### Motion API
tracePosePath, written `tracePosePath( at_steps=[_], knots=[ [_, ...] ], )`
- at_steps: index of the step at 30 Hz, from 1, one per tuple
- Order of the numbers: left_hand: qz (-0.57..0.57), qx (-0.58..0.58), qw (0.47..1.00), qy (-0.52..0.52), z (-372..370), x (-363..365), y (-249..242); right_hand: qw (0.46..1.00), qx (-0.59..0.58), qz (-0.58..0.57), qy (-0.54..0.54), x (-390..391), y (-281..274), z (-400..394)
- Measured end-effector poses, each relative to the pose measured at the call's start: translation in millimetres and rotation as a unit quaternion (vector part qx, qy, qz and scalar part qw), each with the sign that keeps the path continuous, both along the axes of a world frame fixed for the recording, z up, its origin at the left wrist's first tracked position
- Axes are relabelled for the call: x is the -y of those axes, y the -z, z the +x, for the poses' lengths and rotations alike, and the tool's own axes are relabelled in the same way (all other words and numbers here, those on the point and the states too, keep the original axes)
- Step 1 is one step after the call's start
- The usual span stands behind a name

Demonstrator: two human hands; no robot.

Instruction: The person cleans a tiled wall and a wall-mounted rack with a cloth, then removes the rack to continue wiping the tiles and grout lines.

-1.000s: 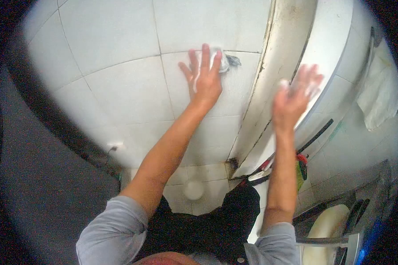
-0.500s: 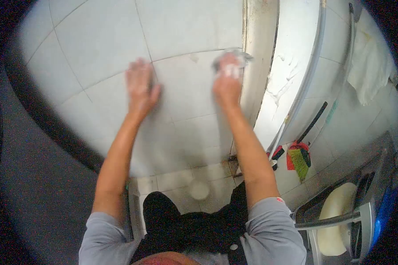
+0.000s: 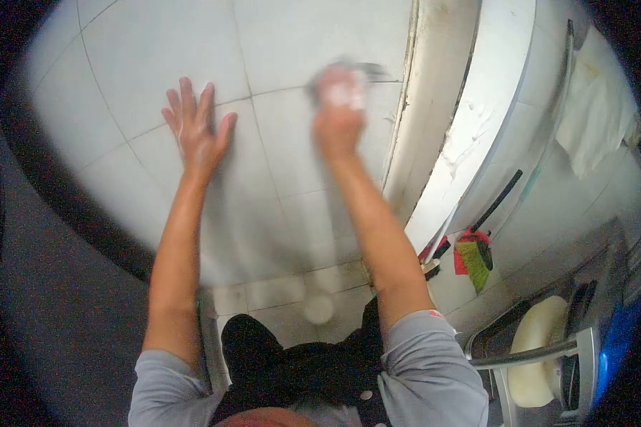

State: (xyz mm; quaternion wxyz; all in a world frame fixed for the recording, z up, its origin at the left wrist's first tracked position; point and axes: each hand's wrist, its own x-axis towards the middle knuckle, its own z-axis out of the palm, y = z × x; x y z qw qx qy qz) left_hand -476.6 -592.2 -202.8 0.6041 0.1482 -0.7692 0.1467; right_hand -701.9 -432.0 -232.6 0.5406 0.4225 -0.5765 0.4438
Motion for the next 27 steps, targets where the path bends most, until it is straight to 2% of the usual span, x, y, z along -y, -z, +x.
tracePosePath(
  at_steps=[1, 2, 5, 6, 8, 9, 10, 11, 13, 17, 18, 19, 21, 22, 24, 26, 27],
  knots=[
    [-0.002, 0.002, 1.000, 0.000, 0.8, 1.1, 0.4, 0.997, -0.079, 0.024, -0.009, 18.8, 11.9, 22.9],
    [-0.003, 0.005, 1.000, -0.001, 1.5, 1.6, 1.4, 0.987, -0.114, 0.085, -0.070, 36.0, 42.9, 37.3],
    [-0.001, 0.022, 1.000, -0.010, 6.9, 5.3, 1.5, 0.973, -0.174, 0.142, -0.049, 22.5, 59.4, 19.9],
    [-0.008, 0.020, 1.000, -0.011, 8.1, 7.6, 1.7, 0.980, -0.173, 0.092, -0.039, 2.9, 24.2, 15.4],
    [-0.023, 0.021, 0.999, -0.012, 6.8, 9.6, 4.0, 0.995, -0.058, 0.026, 0.071, -22.2, -36.8, -9.6],
    [-0.022, 0.015, 1.000, -0.013, 5.6, 10.8, 5.1, 0.996, -0.010, 0.007, 0.086, -30.4, -62.0, -20.8],
    [-0.020, 0.009, 1.000, -0.012, 3.8, 12.7, 6.0, 0.999, 0.000, -0.022, 0.028, -30.9, -78.0, -32.1],
    [-0.019, 0.005, 1.000, -0.008, 0.1, 13.7, 7.2, 0.999, 0.005, -0.012, 0.033, -29.5, -66.5, -32.5],
    [-0.017, 0.002, 1.000, -0.008, -4.2, 14.9, 9.5, 0.999, 0.015, 0.004, 0.046, -17.0, -22.3, -26.8],
    [-0.034, -0.009, 0.999, -0.009, -5.9, 18.2, 10.4, 0.984, 0.164, 0.049, 0.038, -40.7, 200.5, -17.9],
    [-0.035, -0.009, 0.999, -0.011, -5.8, 17.3, 10.5, 0.976, 0.212, 0.044, 0.037, -51.7, 231.4, -9.4],
    [-0.034, -0.011, 0.999, -0.009, -6.3, 16.7, 11.8, 0.973, 0.214, 0.075, 0.038, -59.1, 232.9, -12.7],
    [-0.034, -0.021, 0.999, -0.005, -9.2, 16.4, 10.7, 0.967, 0.215, 0.133, 0.037, -71.8, 216.3, -19.5],
    [-0.037, -0.025, 0.999, -0.008, -9.8, 16.8, 10.0, 0.980, 0.158, 0.113, 0.050, -69.9, 194.8, -32.8],
    [-0.043, -0.027, 0.999, -0.012, -11.9, 17.6, 11.4, 0.995, 0.045, 0.065, 0.065, -62.9, 96.4, -56.1],
    [-0.057, -0.032, 0.998, -0.006, -14.8, 20.8, 13.8, 0.998, 0.042, -0.015, 0.038, -58.6, 6.6, -65.7],
    [-0.063, -0.035, 0.997, -0.005, -14.8, 22.4, 14.7, 0.997, 0.023, -0.071, 0.013, -57.2, -13.2, -69.4]
  ],
)
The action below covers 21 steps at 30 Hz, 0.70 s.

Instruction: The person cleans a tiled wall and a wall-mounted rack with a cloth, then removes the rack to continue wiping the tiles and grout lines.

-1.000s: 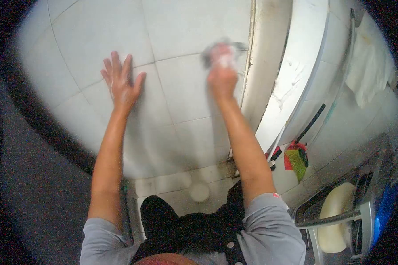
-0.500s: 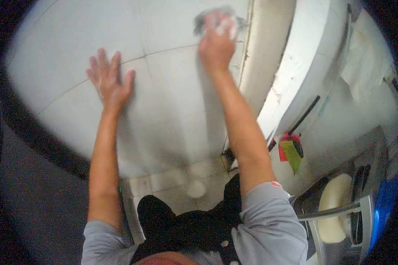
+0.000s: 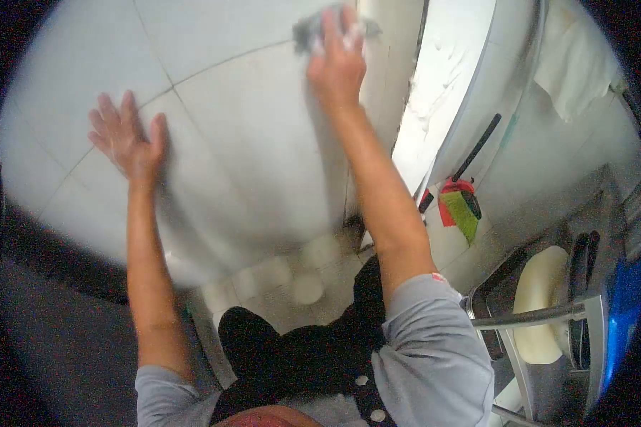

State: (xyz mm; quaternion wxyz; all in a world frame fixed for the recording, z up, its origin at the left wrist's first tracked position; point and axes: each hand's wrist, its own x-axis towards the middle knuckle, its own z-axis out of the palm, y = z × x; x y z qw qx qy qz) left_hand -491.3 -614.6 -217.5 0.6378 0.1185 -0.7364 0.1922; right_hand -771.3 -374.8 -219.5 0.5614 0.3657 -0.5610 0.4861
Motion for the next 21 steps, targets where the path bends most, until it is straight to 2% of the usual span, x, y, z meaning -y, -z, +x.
tracePosePath(
  at_steps=[3, 4, 8, 9, 12, 13, 15, 16, 17, 18, 20, 21],
  knots=[
    [-0.020, 0.013, 0.999, -0.029, -0.7, 2.5, 3.7, 0.996, 0.063, 0.059, 0.008, -3.7, 57.7, -3.9],
    [-0.025, 0.009, 0.999, -0.037, -0.6, 4.0, 2.3, 0.992, 0.105, 0.071, 0.003, -4.3, 98.5, 2.4],
    [-0.027, 0.003, 0.999, -0.042, -3.0, 3.1, 4.3, 0.959, 0.276, 0.060, 0.014, 8.3, 321.4, 52.5],
    [-0.029, 0.003, 0.999, -0.045, -3.5, 3.3, 4.2, 0.941, 0.332, 0.056, 0.028, 11.9, 349.1, 60.2],
    [-0.025, 0.003, 0.998, -0.053, -2.6, 3.6, 1.4, 0.961, 0.251, 0.116, 0.009, 1.8, 324.5, 42.1],
    [-0.020, 0.005, 0.998, -0.052, -2.5, 2.1, 2.8, 0.955, 0.258, 0.146, 0.016, -6.0, 268.8, 46.3],
    [-0.025, -0.006, 0.999, -0.027, -3.9, 5.2, 2.3, 0.982, 0.127, 0.129, -0.049, -2.2, 173.1, 26.0],
    [-0.029, -0.011, 0.999, -0.017, -4.4, 6.9, 3.0, 0.992, 0.037, 0.117, -0.014, 1.4, 115.5, 19.2],
    [-0.025, -0.011, 1.000, -0.014, -4.9, 8.0, 3.7, 0.992, 0.053, 0.113, -0.014, 2.5, 59.9, 23.0],
    [-0.022, -0.008, 1.000, -0.011, -5.2, 9.4, 3.7, 0.995, 0.016, 0.094, 0.001, -0.1, 11.6, 18.5],
    [-0.016, -0.001, 1.000, -0.013, -1.4, 11.5, 4.4, 0.998, 0.041, 0.043, -0.006, 0.0, -33.1, 15.5],
    [-0.014, 0.001, 1.000, -0.014, -1.4, 10.5, 3.9, 0.996, 0.069, 0.060, -0.004, -2.2, -26.8, 6.6]
  ],
)
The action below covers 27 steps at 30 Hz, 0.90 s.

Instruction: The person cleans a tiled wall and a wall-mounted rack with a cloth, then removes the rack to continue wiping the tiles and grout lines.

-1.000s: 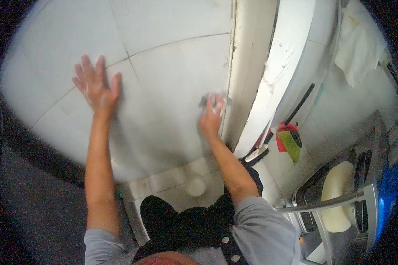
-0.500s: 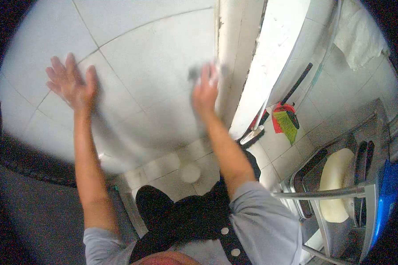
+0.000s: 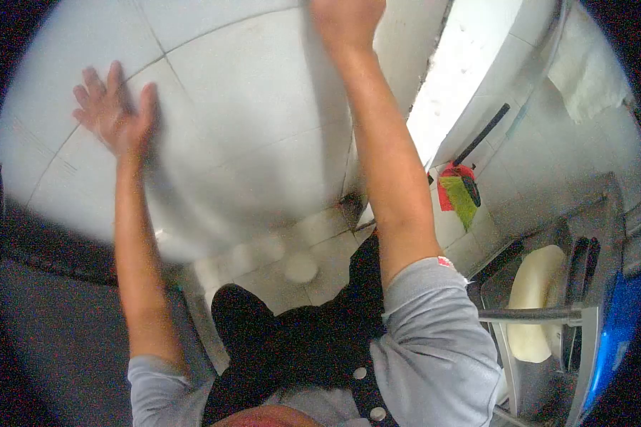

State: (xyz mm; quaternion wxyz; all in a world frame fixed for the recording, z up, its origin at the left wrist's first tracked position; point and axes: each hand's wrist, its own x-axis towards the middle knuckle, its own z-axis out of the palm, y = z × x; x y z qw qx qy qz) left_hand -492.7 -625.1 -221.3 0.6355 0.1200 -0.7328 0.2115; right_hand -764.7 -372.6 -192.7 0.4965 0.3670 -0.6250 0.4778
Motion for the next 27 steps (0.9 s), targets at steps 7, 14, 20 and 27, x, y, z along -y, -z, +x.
tracePosePath(
  at_steps=[7, 14, 20, 27],
  knots=[
    [0.003, -0.006, 1.000, 0.008, 0.5, 0.0, -0.2, 0.946, 0.208, 0.241, -0.054, 0.4, 289.2, 40.4],
    [0.005, -0.003, 1.000, 0.011, 2.4, -1.1, 0.6, 0.999, 0.022, 0.027, -0.024, 10.3, 55.3, 17.1],
    [-0.003, -0.008, 1.000, -0.022, 3.3, 3.9, 0.4, 0.981, 0.155, 0.063, -0.099, 32.6, 160.9, 61.1],
    [0.005, -0.001, 1.000, -0.021, 2.5, 2.4, 0.9, 0.954, 0.240, 0.149, -0.102, 52.8, 276.8, 91.8]
  ],
)
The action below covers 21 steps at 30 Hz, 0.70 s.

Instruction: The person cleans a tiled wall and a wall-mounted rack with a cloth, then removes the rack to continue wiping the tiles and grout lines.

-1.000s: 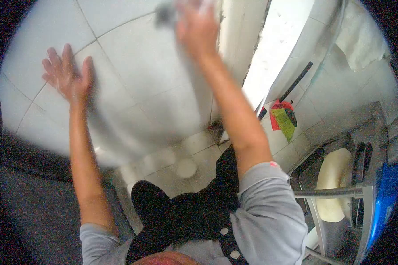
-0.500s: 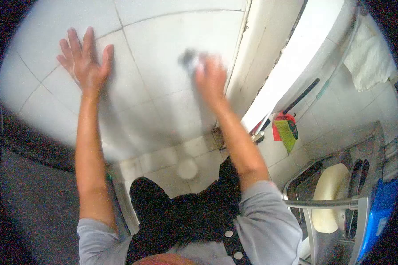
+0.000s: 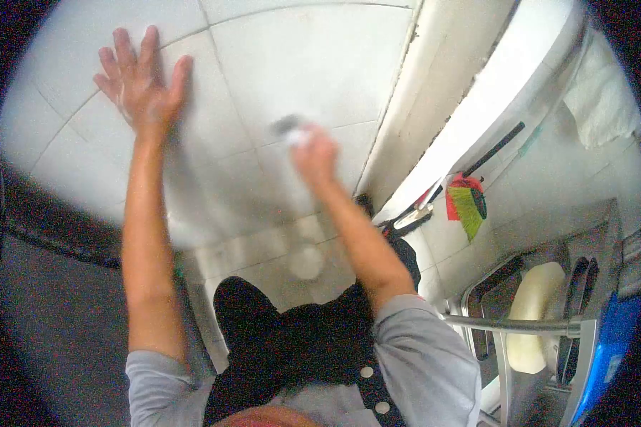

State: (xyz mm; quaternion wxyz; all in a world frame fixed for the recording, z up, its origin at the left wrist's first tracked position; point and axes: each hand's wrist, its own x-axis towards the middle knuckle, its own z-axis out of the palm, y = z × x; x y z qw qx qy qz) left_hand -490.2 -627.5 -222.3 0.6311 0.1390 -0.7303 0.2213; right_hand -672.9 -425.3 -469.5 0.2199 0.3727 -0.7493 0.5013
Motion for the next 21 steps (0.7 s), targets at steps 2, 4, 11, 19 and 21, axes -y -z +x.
tracePosePath(
  at_steps=[2, 4, 11, 19, 21],
  knots=[
    [-0.003, -0.004, 1.000, -0.010, -1.2, -0.6, -1.2, 0.983, 0.038, -0.174, 0.052, -33.0, -19.2, -47.8],
    [-0.006, -0.001, 1.000, -0.012, 0.1, -2.1, 0.4, 0.967, 0.051, -0.225, 0.106, -14.6, -9.7, -29.0],
    [-0.007, 0.007, 1.000, -0.005, 0.9, -1.7, 0.3, 0.996, 0.026, -0.055, -0.061, 50.9, 14.1, 61.4],
    [-0.014, 0.014, 1.000, -0.014, 2.7, 2.3, 0.6, 0.969, 0.116, -0.216, 0.023, 45.3, 9.1, 18.2],
    [-0.014, 0.010, 1.000, -0.009, 1.9, -1.4, -0.8, 0.994, -0.032, -0.023, -0.105, 64.0, -25.3, 79.6]
  ],
)
